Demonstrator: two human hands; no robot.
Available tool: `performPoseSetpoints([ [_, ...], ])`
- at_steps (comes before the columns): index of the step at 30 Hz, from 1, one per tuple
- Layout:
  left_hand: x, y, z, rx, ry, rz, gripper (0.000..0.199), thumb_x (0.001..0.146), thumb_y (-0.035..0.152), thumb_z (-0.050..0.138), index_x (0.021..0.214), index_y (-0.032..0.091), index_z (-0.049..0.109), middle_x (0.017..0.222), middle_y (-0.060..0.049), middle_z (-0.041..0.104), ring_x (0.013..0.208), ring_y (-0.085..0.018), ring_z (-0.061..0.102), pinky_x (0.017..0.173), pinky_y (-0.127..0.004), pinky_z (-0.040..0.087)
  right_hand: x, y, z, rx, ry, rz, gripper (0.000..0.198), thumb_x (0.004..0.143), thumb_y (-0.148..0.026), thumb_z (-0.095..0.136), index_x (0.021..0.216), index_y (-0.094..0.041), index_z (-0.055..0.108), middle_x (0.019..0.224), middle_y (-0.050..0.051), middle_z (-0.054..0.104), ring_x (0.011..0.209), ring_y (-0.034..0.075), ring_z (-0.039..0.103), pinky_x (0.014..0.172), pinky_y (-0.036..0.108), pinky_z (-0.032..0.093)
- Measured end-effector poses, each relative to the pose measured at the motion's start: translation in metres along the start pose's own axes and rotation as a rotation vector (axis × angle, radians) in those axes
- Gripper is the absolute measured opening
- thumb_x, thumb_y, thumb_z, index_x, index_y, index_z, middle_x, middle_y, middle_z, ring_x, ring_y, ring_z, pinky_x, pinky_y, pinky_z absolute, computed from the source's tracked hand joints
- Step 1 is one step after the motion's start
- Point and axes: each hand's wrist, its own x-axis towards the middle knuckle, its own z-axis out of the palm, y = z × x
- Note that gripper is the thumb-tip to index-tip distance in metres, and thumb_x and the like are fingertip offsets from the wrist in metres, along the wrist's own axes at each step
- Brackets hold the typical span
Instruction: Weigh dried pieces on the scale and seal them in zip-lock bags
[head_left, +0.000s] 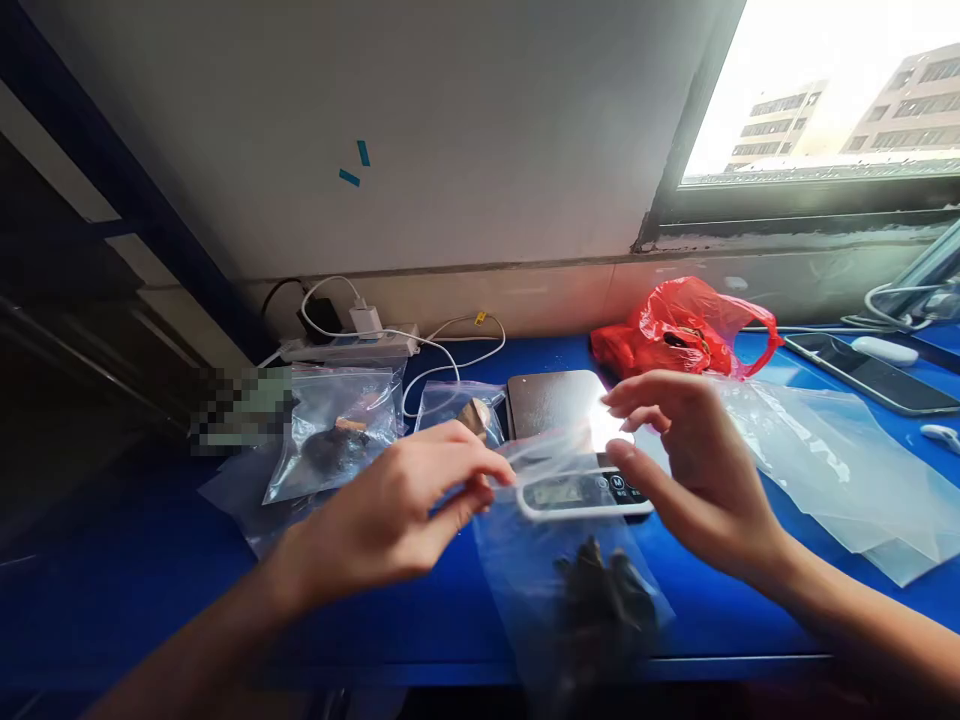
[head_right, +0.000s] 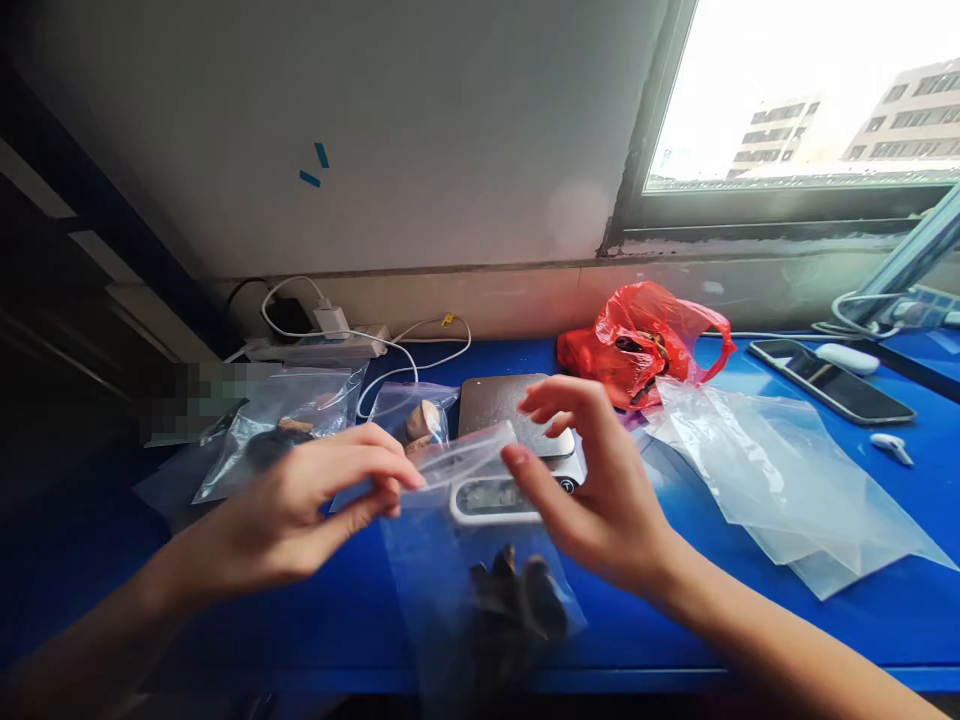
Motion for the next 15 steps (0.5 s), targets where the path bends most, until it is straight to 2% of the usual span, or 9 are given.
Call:
performPoseSetpoints([
  [1,0.000,-0.004,-0.003,-0.037,0.079,-0.073,0.014,0.091,0.018,0.053,0.094,0.021,0.066,0.080,-0.001,0.066,0.072,-0.013,0.062,0.067,-0.024,0.051,0.002,0.004,-0.002,0.032,0.047,-0.004,0.028,0.088,-0.025,0.061,0.113,-0.022,0.049,0.106,0.008,0.060,0.089,0.018,0.062,0.072,0.031,0.052],
  [3,0.000,-0.013,-0.010,-0.142,0.315,-0.193,0.010,0.092,0.025,0.056,0.087,0.022,0.064,0.068,0.003,0.061,0.064,-0.011,0.059,0.063,-0.023,0.048,0.007,0.010,-0.007,0.034,0.079,0.033,0.021,0.089,-0.025,0.060,0.109,-0.022,0.053,0.100,0.007,0.062,0.085,0.017,0.062,0.067,0.029,0.051],
  [5,0.003,-0.022,-0.017,-0.287,0.595,-0.235,0.010,0.093,0.027,0.057,0.085,0.023,0.062,0.063,0.006,0.056,0.066,-0.010,0.056,0.070,-0.022,0.047,0.008,0.012,-0.008,0.000,0.019,0.084,0.012,0.092,-0.028,0.057,0.102,-0.021,0.057,0.085,0.004,0.063,0.075,0.016,0.062,0.062,0.027,0.051],
  [7,0.007,-0.027,-0.022,-0.460,0.790,-0.236,0.010,0.092,0.023,0.058,0.083,0.023,0.061,0.062,0.007,0.055,0.068,-0.008,0.054,0.077,-0.021,0.045,0.004,0.009,-0.005,-0.020,-0.123,0.114,0.013,0.095,-0.031,0.053,0.097,-0.020,0.059,0.079,0.003,0.063,0.071,0.014,0.062,0.060,0.025,0.052],
  [9,0.010,-0.027,-0.022,-0.626,0.849,-0.245,0.009,0.091,0.020,0.058,0.082,0.022,0.060,0.061,0.008,0.056,0.067,-0.007,0.052,0.078,-0.020,0.045,-0.005,0.002,0.002,0.002,-0.287,0.133,0.016,0.096,-0.032,0.052,0.103,-0.020,0.059,0.084,0.003,0.064,0.073,0.014,0.062,0.063,0.024,0.054],
  [11,0.012,-0.022,-0.017,-0.743,0.830,-0.235,0.008,0.090,0.021,0.059,0.082,0.022,0.059,0.059,0.008,0.057,0.065,-0.008,0.053,0.076,-0.020,0.047,-0.015,-0.006,0.009,0.084,-0.411,0.160,0.030,0.095,-0.033,0.054,0.122,-0.022,0.051,0.096,0.005,0.065,0.082,0.014,0.065,0.069,0.025,0.057],
  [13,0.012,-0.017,-0.008,-0.792,0.776,-0.210,0.008,0.088,0.025,0.063,0.082,0.022,0.058,0.058,0.007,0.060,0.064,-0.009,0.056,0.073,-0.020,0.050,-0.021,-0.011,0.014,0.237,-0.464,0.208,0.049,0.094,-0.037,0.056,0.137,-0.024,0.038,0.108,0.008,0.064,0.090,0.016,0.066,0.073,0.027,0.059],
  [15,0.009,-0.012,0.001,-0.778,0.714,-0.194,0.013,0.087,0.031,0.066,0.084,0.022,0.058,0.062,0.005,0.065,0.067,-0.011,0.061,0.072,-0.021,0.051,-0.021,-0.012,0.015,0.445,-0.448,0.285,0.053,0.094,-0.041,0.056,0.140,-0.026,0.033,0.116,0.010,0.063,0.091,0.016,0.068,0.072,0.028,0.060],
])
